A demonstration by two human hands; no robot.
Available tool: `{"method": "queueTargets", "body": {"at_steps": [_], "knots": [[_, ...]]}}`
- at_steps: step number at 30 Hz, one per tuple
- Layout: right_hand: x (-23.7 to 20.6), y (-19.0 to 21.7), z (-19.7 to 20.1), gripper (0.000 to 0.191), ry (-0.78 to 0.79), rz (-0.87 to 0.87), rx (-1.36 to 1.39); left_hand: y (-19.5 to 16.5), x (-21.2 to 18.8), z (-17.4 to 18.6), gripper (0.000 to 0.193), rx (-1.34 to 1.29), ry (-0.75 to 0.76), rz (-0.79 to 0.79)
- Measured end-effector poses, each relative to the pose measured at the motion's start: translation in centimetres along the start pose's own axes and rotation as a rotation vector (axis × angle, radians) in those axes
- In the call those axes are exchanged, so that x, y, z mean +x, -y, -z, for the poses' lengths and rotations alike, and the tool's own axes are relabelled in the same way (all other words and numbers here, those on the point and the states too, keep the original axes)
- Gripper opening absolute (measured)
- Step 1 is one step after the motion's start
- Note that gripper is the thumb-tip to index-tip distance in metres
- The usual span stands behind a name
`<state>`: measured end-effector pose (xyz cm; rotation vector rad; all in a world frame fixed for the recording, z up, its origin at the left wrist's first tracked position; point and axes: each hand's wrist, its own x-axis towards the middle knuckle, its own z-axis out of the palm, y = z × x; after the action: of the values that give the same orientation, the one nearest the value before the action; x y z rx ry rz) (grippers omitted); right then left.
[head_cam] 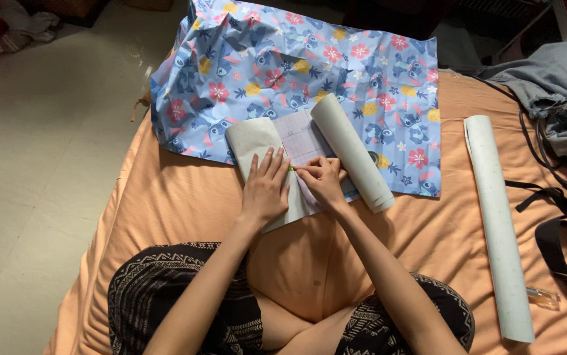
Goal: The person unrolls Stitch-patterned wrapping paper on a bed, places a pink boxed toy on the paper, and folds the paper over the box to measure it. They cut a piece of tape, press it on the paper, and cut the wrapping paper with scissors.
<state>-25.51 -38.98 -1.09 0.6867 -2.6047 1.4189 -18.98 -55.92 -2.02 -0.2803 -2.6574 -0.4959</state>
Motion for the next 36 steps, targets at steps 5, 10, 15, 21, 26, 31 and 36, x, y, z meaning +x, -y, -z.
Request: {"method": "queueTargets", "body": {"at_steps": [5, 10, 15, 21, 26, 31, 36], "knots": [[0.1, 0.1, 0.5, 0.036, 0.050, 0.028, -0.112, -0.2, 0.4, -0.5, 0.074, 0.025, 0.022, -0.046], [-0.1, 0.2, 0.8, 0.044, 0.062, 0.062, -0.048, 0.1, 0.0, -0.5, 0.074, 0.076, 0.046, -0.103], [-0.4, 0.5, 1.0, 0.045, 0.098, 0.004, 0.068, 0.0, -0.1, -0.6, 0.074, 0.106, 0.041, -0.122], [-0.3, 0.8, 1.1, 0.037, 0.053, 0.040, -0.085, -0.1, 0.0, -0.2, 0.065, -0.047, 0.019, -0.119], [-0.4, 0.8, 1.1, 0.041, 0.065, 0.054, -0.028, 0.2, -0.2, -0.2, 0.048, -0.103, 0.007, -0.105], [-0.4, 0.7, 1.0, 0.045, 0.063, 0.081, 0.022, 0.4, -0.2, -0.6, 0.048, -0.026, -0.044, -0.143], [-0.6, 0.7, 1.0, 0.042, 0.070, 0.045, -0.064, -0.7, -1.0, -1.5, 0.056, 0.269, -0.118, -0.142]]}}
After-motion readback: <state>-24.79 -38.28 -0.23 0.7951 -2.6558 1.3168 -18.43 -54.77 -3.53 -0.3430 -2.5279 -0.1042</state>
